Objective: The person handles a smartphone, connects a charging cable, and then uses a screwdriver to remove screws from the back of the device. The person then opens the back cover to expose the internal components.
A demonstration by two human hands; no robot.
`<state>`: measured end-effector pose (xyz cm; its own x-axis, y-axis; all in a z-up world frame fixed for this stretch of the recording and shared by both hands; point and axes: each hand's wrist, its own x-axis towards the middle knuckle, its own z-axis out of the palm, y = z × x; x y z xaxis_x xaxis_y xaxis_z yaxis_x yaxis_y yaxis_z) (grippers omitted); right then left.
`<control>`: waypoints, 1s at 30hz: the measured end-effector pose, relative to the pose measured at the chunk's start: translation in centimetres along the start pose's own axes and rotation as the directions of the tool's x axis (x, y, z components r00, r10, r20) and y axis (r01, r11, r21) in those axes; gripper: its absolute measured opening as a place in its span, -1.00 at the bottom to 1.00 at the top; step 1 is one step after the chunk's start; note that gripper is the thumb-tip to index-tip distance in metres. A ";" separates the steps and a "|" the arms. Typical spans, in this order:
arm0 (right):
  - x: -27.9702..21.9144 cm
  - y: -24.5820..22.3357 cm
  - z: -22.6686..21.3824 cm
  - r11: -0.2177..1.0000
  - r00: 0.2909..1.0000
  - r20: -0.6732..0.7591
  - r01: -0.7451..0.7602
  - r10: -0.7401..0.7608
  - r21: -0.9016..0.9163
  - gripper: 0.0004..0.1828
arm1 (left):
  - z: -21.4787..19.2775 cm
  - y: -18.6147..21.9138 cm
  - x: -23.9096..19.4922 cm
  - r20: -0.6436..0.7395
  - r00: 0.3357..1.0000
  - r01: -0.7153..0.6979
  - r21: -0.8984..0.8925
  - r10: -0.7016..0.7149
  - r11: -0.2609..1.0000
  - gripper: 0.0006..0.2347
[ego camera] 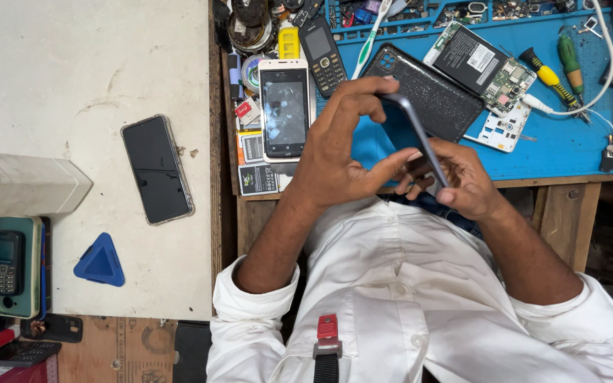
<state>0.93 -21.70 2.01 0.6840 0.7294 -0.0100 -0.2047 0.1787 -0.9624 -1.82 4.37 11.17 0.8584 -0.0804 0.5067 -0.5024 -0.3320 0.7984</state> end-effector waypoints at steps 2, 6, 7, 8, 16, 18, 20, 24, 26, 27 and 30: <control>0.0 -0.4 -0.2 0.981 0.998 0.032 -0.055 0.050 0.189 0.10 | 0.2 -0.2 0.0 -0.007 0.999 -0.034 -0.017 0.033 0.999 -0.50; -0.4 -1.5 0.0 0.900 0.988 0.134 -0.130 0.080 0.415 0.16 | 0.4 -0.6 -0.6 0.003 0.988 0.147 -0.325 -0.154 0.934 -0.48; -0.6 -1.6 0.3 0.872 0.985 0.160 -0.134 0.065 0.470 0.14 | 0.3 -0.7 -0.7 0.022 0.980 0.186 -0.430 -0.196 0.883 -0.46; -0.7 -1.6 0.8 0.841 0.982 0.185 -0.140 0.049 0.522 0.12 | 0.3 -1.0 -0.7 0.053 0.979 0.192 -0.551 -0.195 0.812 -0.42; -1.6 -0.7 3.0 0.930 0.957 0.051 -0.289 0.285 0.229 -0.19 | 6.1 -2.1 -2.4 0.351 0.929 0.358 -0.933 -0.118 0.044 -0.10; -1.7 -1.7 1.7 0.869 0.996 0.030 -0.063 0.089 -0.491 -0.33 | 6.8 -2.6 -3.1 0.415 0.901 0.417 -0.909 -0.125 -0.004 -0.08; -2.8 -3.5 0.7 0.717 0.967 -0.222 -0.240 0.122 -0.655 -0.60 | 7.4 -2.7 -4.0 0.435 0.881 0.449 -0.893 -0.186 0.038 -0.10; -4.4 -6.2 0.5 0.605 0.835 -0.446 -0.182 -0.321 -0.775 -0.78 | 9.7 -1.6 -5.2 0.502 0.823 0.564 -0.781 -0.267 0.268 -0.11; -3.8 -7.0 1.4 0.462 0.799 -0.250 0.039 -0.547 -0.886 -0.82 | 10.2 -1.4 -5.3 0.479 0.836 0.543 -0.794 -0.268 0.275 -0.13; -3.1 -7.1 1.7 0.355 0.772 -0.093 0.178 -0.628 -0.918 -0.83 | 10.2 -1.4 -5.4 0.466 0.842 0.533 -0.798 -0.272 0.282 -0.14; -1.3 -7.9 2.5 0.304 0.765 0.004 0.259 -0.644 -0.917 -0.84 | 10.2 -1.4 -5.6 0.449 0.844 0.534 -0.750 -0.293 0.391 -0.18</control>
<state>-0.10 -22.46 10.31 0.6528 0.4456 0.6126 0.7572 -0.3619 -0.5437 -4.86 -4.30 3.86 0.9186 -0.3923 0.0483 0.1838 0.5322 0.8265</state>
